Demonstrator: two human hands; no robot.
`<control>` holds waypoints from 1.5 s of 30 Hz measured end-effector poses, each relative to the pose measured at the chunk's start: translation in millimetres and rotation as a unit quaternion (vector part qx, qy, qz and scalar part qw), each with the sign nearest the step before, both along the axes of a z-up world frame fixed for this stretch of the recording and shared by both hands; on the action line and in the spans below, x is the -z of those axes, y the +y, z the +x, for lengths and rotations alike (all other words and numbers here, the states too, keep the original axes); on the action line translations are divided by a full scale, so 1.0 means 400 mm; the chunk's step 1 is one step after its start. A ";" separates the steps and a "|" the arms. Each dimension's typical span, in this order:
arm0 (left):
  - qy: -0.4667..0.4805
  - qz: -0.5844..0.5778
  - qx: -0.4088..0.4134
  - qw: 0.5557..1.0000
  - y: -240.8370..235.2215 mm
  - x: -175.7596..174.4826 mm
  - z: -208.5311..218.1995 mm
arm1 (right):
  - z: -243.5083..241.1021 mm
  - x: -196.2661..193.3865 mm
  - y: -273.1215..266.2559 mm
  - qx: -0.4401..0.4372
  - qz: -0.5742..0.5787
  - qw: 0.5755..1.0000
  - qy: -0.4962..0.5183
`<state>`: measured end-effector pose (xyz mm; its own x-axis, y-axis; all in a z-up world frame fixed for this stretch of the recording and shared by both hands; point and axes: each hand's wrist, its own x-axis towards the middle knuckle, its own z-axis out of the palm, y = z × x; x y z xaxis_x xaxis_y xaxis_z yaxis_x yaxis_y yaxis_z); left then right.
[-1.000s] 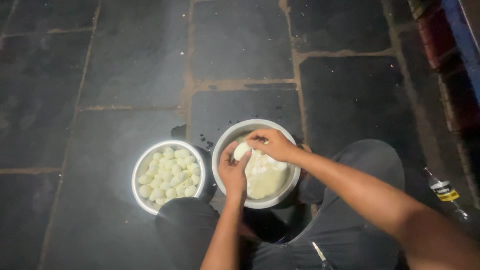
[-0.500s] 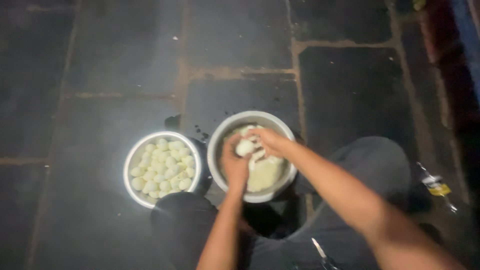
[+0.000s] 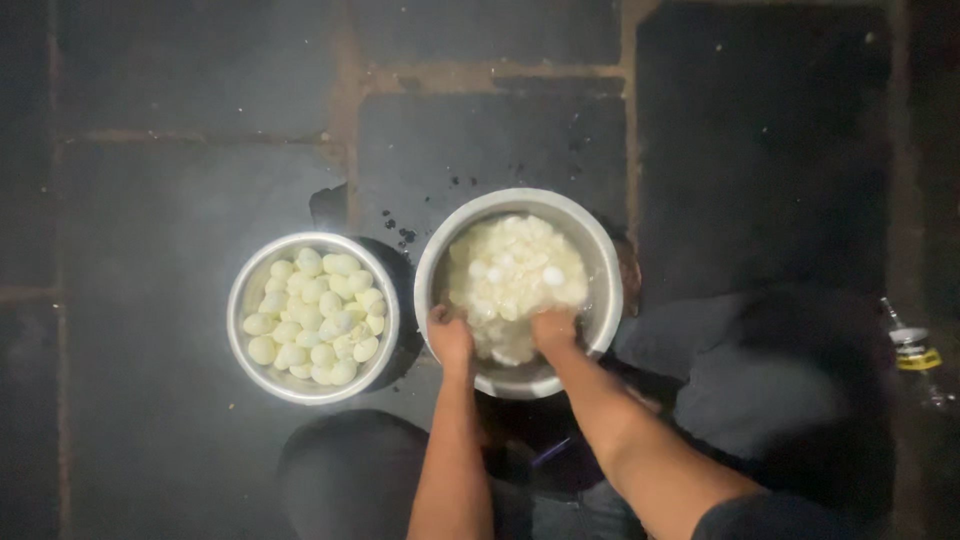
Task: The person sits on the floor and peels boiled eggs by hand. They remove the shells over a bowl of water and place the peeled eggs into a separate metal bowl.
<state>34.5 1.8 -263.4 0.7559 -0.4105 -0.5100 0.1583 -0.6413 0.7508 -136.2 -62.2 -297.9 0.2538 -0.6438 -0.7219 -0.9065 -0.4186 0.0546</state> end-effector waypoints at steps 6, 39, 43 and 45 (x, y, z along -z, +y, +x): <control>-0.126 -0.011 0.137 0.982 -0.042 0.032 -0.025 | -0.006 0.072 -0.022 -0.004 -0.127 0.988 -0.085; -0.110 0.024 0.132 0.985 -0.092 0.044 -0.039 | 0.188 -0.372 -0.200 0.451 0.256 0.698 -0.494; 0.000 -0.070 0.015 0.997 -0.051 0.040 -0.097 | 0.340 -0.450 -0.132 0.401 0.277 0.707 -0.513; 0.109 -0.080 -0.028 0.990 -0.033 0.033 -0.108 | 0.406 -0.463 -0.097 0.381 0.312 0.698 -0.520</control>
